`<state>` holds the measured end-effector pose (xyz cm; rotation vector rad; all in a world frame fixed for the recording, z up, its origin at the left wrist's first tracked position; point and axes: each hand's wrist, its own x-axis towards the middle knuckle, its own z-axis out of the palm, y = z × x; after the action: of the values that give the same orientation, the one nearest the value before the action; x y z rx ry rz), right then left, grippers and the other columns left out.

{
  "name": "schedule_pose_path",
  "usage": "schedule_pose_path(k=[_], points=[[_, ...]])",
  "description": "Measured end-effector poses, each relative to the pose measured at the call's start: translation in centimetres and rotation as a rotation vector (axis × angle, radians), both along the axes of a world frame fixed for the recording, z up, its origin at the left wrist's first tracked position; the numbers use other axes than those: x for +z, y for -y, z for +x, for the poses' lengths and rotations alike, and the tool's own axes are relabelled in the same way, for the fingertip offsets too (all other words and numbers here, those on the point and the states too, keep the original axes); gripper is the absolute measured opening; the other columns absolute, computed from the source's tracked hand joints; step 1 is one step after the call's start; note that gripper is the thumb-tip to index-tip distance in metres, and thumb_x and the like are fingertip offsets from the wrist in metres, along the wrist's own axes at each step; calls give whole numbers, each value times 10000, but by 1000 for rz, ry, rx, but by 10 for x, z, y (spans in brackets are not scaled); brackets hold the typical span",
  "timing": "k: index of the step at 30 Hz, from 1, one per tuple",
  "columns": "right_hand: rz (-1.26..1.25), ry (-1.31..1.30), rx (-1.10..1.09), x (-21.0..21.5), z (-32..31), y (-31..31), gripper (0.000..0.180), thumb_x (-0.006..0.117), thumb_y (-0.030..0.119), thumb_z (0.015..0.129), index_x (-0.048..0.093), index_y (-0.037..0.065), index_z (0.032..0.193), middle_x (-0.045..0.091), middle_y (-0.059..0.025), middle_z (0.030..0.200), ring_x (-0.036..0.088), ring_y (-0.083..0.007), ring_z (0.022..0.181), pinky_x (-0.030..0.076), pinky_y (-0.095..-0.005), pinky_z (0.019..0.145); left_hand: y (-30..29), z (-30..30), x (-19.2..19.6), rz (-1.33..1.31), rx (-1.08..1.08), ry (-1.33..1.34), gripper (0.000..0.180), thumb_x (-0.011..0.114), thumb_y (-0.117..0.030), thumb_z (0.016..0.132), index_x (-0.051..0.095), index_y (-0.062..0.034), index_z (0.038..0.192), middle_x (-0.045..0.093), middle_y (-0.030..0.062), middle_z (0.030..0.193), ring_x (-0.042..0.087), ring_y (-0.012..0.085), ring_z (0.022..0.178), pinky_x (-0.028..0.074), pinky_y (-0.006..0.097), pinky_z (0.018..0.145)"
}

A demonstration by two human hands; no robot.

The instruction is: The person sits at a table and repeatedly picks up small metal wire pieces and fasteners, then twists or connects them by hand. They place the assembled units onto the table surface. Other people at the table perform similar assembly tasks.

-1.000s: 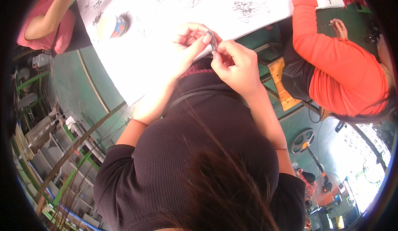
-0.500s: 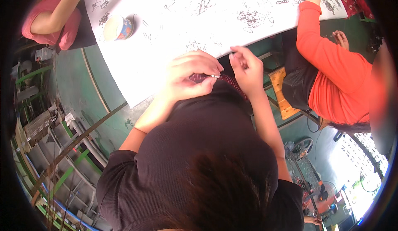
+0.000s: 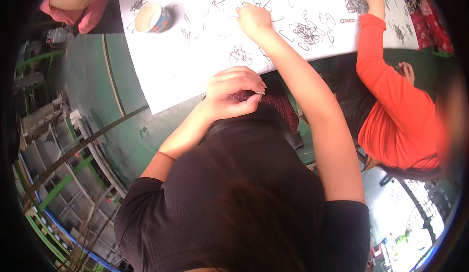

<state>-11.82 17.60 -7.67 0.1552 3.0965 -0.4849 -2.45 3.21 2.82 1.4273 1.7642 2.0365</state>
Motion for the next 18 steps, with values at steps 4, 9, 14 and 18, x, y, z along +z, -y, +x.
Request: schedule_pose_path(k=[4,9,14,18], points=[[21,11,-36,-1,-20,15,151,495,127,787,620,121,872,573,-57,890,566,-260,801,462,-377,686,0,-3,1,7,34,-6,126,608,40,628,582,1,744,602,98,700,602,217,662,483,290,594],[-16,-16,-88,-6,-23,-5,135,503,120,781,622,86,833,572,-66,933,560,-262,841,460,-373,717,7,-2,-5,-12,71,38,131,610,38,628,580,-5,749,605,95,712,602,216,666,484,295,601],[-50,89,87,10,-34,-22,118,517,88,747,614,44,798,589,-95,904,563,-269,848,459,-363,717,7,-6,-8,-31,104,24,122,614,26,628,576,-12,737,608,87,702,606,208,657,487,292,600],[110,219,171,12,-49,-21,113,522,78,713,604,26,771,600,-129,818,575,-280,776,463,-364,686,7,-5,-8,-53,115,97,115,620,-3,626,587,-34,731,598,53,677,586,197,637,472,295,582]])
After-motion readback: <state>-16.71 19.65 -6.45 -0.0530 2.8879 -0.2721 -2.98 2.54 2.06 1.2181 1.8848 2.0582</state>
